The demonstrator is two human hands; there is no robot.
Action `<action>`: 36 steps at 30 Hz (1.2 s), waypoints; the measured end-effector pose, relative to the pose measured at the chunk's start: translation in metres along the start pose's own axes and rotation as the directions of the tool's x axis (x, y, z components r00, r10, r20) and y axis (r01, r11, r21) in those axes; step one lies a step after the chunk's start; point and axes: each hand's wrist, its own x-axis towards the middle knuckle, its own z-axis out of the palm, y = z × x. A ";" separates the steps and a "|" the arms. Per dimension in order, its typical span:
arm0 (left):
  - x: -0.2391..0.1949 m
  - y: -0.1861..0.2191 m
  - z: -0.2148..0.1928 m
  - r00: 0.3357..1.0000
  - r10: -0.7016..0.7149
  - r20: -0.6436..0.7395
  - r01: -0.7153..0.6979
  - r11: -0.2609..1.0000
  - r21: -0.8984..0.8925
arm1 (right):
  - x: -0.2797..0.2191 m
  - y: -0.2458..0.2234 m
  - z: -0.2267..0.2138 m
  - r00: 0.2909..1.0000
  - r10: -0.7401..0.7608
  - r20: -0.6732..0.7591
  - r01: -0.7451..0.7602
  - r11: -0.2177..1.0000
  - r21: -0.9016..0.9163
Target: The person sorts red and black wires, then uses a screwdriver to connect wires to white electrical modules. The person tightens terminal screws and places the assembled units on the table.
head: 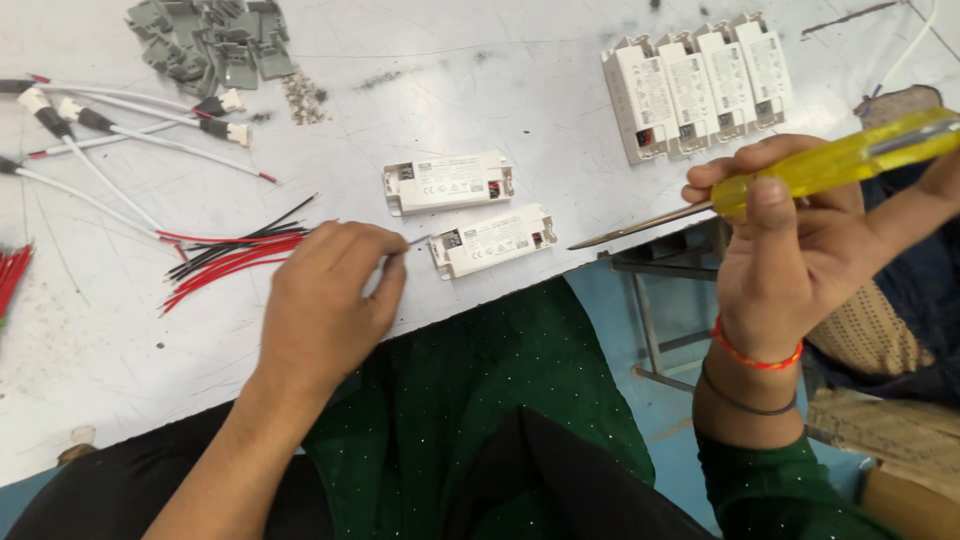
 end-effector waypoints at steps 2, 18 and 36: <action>0.001 0.001 0.002 1.000 0.019 0.021 -0.018 0.999 -0.028 | 0.000 0.002 0.015 0.994 -0.075 0.074 0.076 0.997 -0.015; 0.009 -0.009 0.007 0.993 0.091 0.074 -0.083 0.990 -0.112 | -0.027 0.014 0.075 0.721 -0.322 0.614 0.535 0.822 -0.196; 0.010 -0.014 0.015 0.988 0.101 0.114 -0.091 0.992 -0.093 | -0.025 0.011 0.089 0.661 -0.351 0.664 0.613 0.763 -0.207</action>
